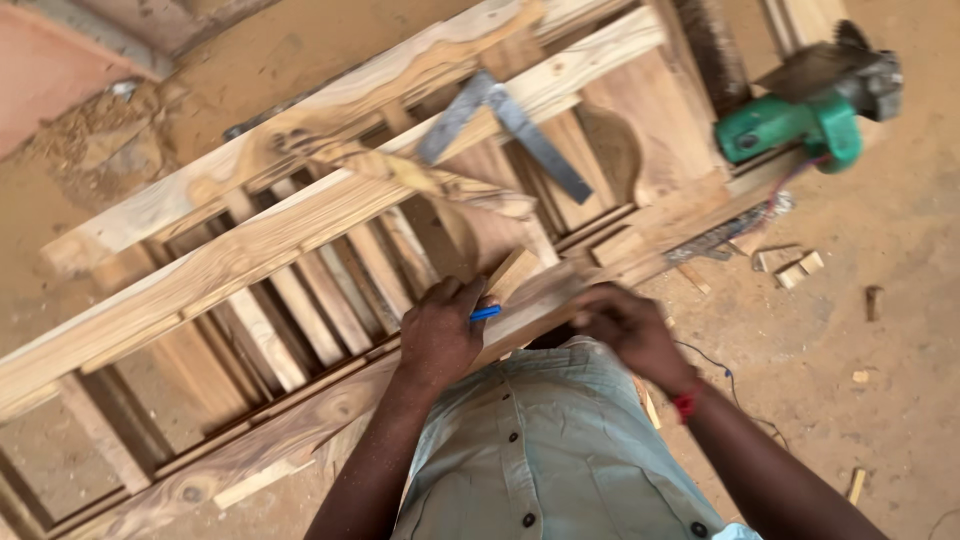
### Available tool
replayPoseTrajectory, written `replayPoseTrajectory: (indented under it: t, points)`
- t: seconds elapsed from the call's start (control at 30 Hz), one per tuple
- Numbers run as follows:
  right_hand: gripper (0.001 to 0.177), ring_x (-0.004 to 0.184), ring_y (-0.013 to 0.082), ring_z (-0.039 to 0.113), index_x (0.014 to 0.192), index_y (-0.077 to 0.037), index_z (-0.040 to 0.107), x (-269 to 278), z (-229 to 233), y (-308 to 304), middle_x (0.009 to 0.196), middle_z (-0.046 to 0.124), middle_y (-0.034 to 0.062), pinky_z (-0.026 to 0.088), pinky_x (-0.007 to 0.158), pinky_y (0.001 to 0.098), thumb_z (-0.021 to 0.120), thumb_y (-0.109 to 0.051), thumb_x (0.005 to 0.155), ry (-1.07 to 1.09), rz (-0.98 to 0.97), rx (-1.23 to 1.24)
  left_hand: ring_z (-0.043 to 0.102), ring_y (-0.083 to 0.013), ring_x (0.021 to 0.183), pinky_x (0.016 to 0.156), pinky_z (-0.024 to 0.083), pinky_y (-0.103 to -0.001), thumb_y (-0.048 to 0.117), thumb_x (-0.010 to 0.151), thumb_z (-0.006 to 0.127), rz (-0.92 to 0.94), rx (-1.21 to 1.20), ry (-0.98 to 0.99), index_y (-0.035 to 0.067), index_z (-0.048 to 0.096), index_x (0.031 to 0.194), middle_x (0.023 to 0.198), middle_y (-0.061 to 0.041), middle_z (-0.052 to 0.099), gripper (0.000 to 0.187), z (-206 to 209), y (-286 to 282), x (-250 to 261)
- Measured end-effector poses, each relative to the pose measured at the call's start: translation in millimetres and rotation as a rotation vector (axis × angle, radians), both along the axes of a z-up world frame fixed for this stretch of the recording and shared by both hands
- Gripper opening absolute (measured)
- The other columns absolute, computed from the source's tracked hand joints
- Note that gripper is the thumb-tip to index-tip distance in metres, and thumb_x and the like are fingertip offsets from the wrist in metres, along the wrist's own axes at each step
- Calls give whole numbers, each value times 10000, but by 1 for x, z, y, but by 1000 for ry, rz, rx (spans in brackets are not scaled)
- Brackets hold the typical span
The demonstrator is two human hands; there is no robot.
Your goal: The person measures and marks wooden slats on a wooden frame using a square and a pen, then cuts the slats with a circular saw. The person repeatedly measures, marks, and cuts the wood to fit the frame structure.
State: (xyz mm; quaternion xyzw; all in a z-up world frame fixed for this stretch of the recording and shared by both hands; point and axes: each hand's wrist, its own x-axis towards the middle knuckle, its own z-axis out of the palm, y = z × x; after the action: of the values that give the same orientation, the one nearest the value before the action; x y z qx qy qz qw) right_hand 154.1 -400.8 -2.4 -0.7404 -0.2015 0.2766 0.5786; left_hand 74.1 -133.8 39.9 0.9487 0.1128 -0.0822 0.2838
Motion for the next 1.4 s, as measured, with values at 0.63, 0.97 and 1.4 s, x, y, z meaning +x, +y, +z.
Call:
replayPoseTrajectory:
  t: [0.63, 0.97, 1.4]
  points:
    - [85, 871, 195, 708, 1126, -34, 648, 115, -60, -223, 991, 712, 103, 584, 769, 319, 577, -68, 1095, 286, -583, 199, 699, -327, 940, 772, 594, -438, 94, 873, 727, 298, 231, -179, 60, 695, 1123, 1104, -138, 676, 255, 10, -12, -28]
    - [286, 939, 295, 706, 1214, -45, 596, 208, -164, -295, 1055, 716, 191, 603, 859, 418, 502, -308, 1153, 669, -819, 547, 587, -440, 1117, 942, 520, -520, -126, 810, 551, 482, 443, -164, -21, 685, 1156, 1156, -238, 638, 385, -20, 1, -121]
    - [669, 1018, 417, 715, 1331, 87, 477, 260, -195, -306, 1149, 716, 331, 641, 1003, 555, 431, -553, 1143, 876, -1032, 676, 597, -457, 1115, 972, 519, -526, -51, 728, 600, 476, 455, -216, 36, 694, 1217, 1149, -235, 650, 505, -13, -9, -121]
